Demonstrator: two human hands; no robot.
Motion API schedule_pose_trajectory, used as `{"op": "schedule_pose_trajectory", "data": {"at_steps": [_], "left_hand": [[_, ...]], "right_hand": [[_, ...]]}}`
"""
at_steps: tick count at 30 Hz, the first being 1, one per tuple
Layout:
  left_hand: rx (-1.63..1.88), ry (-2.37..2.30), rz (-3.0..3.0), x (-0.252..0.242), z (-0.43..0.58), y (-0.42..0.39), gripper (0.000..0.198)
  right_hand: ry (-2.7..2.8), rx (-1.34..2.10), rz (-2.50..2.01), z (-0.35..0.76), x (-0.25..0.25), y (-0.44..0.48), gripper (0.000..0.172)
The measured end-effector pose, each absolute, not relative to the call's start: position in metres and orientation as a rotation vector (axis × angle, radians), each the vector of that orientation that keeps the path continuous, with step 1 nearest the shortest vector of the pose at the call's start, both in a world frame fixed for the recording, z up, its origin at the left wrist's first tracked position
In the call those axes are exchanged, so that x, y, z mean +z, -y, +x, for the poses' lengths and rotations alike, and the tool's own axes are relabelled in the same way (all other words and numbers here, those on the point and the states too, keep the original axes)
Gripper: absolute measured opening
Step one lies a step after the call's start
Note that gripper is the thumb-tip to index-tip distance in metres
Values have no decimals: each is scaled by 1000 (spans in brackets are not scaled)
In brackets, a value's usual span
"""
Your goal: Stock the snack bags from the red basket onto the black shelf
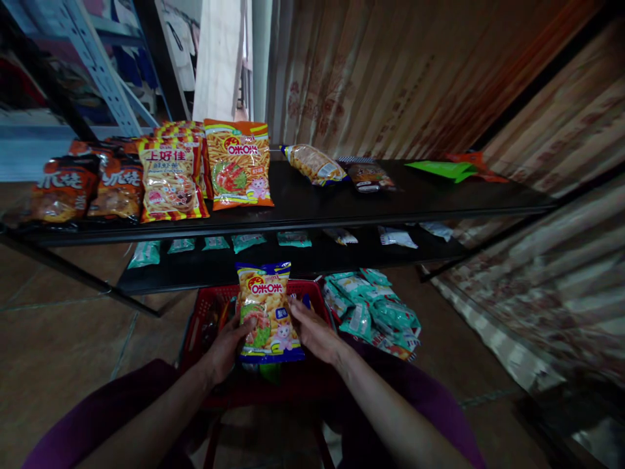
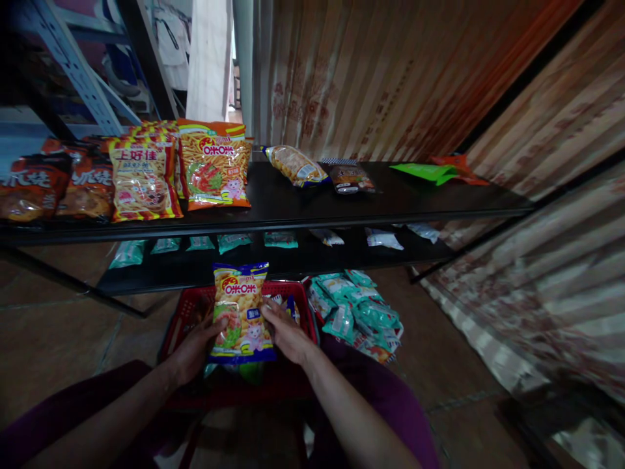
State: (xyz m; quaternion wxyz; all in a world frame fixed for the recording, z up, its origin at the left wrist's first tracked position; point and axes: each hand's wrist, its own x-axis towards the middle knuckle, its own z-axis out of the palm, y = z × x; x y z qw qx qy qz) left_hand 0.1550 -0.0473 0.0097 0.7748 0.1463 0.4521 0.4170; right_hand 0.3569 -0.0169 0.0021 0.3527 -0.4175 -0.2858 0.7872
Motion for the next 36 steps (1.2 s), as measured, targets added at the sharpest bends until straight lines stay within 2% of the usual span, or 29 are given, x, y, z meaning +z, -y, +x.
{"op": "schedule_pose_trajectory", "data": {"at_steps": [5, 7, 22, 27, 34, 36], "left_hand": [[978, -945, 308, 1, 164, 47, 60], [985, -914, 327, 3, 167, 46, 59], [930, -784, 408, 25, 181, 42, 61], [880, -736, 511, 24, 176, 48, 71], [912, -833, 523, 14, 168, 53, 81], [927, -880, 501, 13, 167, 50, 80]], "right_hand": [[852, 2132, -1198, 359, -12, 35, 81], [845, 2104, -1220, 361, -14, 36, 85], [751, 1961, -1017, 370, -8, 36, 73], [796, 1970, -976, 371, -10, 39, 67], [793, 1994, -1020, 366, -14, 38, 72], [786, 1986, -1050, 363, -12, 36, 68]]}}
